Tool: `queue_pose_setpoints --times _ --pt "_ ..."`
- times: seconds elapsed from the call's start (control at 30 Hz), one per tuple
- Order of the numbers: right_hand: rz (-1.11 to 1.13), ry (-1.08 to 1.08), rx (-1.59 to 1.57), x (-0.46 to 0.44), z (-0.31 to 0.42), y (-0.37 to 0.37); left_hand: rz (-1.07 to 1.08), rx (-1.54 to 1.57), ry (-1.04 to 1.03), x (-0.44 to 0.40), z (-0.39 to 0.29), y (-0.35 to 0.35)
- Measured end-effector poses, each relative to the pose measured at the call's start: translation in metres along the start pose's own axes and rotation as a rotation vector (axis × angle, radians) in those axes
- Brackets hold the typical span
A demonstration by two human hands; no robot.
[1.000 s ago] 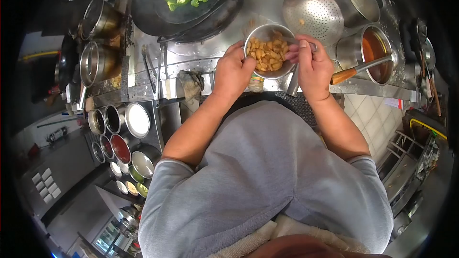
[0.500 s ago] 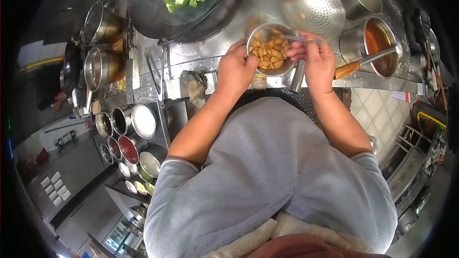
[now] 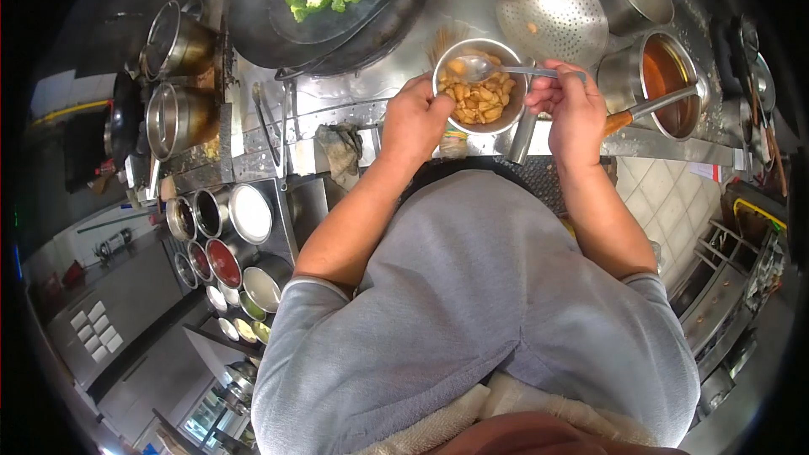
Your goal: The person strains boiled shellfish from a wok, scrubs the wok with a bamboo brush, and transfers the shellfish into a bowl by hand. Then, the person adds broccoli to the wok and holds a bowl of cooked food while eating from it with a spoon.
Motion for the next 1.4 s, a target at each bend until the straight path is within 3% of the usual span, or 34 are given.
queue_pose_setpoints --times 0.1,0.23,0.33,0.37,0.5,0.6,0.8,0.87,1.07,1.17,1.27,1.4 --pt "-0.068 0.110 0.038 -0.013 0.010 0.023 -0.027 0.033 0.080 -0.004 0.010 -0.001" --pt "-0.158 0.304 0.317 -0.053 0.024 0.047 -0.039 0.014 0.109 -0.009 0.019 0.006" --pt "-0.061 0.445 0.963 -0.084 0.018 0.055 -0.019 0.028 0.193 -0.010 0.017 0.009" --pt "-0.114 0.591 1.209 -0.086 0.022 0.060 -0.013 0.057 0.232 -0.010 0.015 0.009" --pt "-0.208 0.682 1.026 -0.062 0.050 0.055 -0.029 0.102 0.255 -0.009 0.013 0.011" --pt "-0.170 0.561 0.470 -0.037 0.056 0.051 -0.084 0.057 0.003 -0.012 0.028 0.011" --pt "0.056 0.471 0.603 0.013 0.049 0.021 -0.103 -0.060 -0.165 -0.011 0.014 0.015" --pt "0.070 0.579 0.745 0.019 0.043 0.011 -0.099 -0.125 -0.207 -0.010 0.009 0.016" --pt "0.080 0.614 0.747 0.023 0.021 0.000 -0.092 -0.014 -0.138 -0.008 0.005 0.013" --pt "0.092 0.299 0.397 0.017 0.000 0.003 -0.082 -0.006 -0.146 -0.008 0.009 0.011" --pt "0.015 0.113 0.227 0.010 -0.005 0.005 -0.089 -0.042 -0.143 -0.006 0.008 0.011" --pt "-0.013 0.003 0.064 -0.002 -0.010 0.016 -0.062 0.007 -0.055 -0.007 0.004 0.013"
Point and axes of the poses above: each hand's wrist, its own x-axis away from the middle knuckle, its own y-axis out of the back of the hand, z = x × y, the point moved 1 cm from there along -x, towards the middle knuckle, and after that the axes turned 7 degrees about x, right-handed, at the moved point
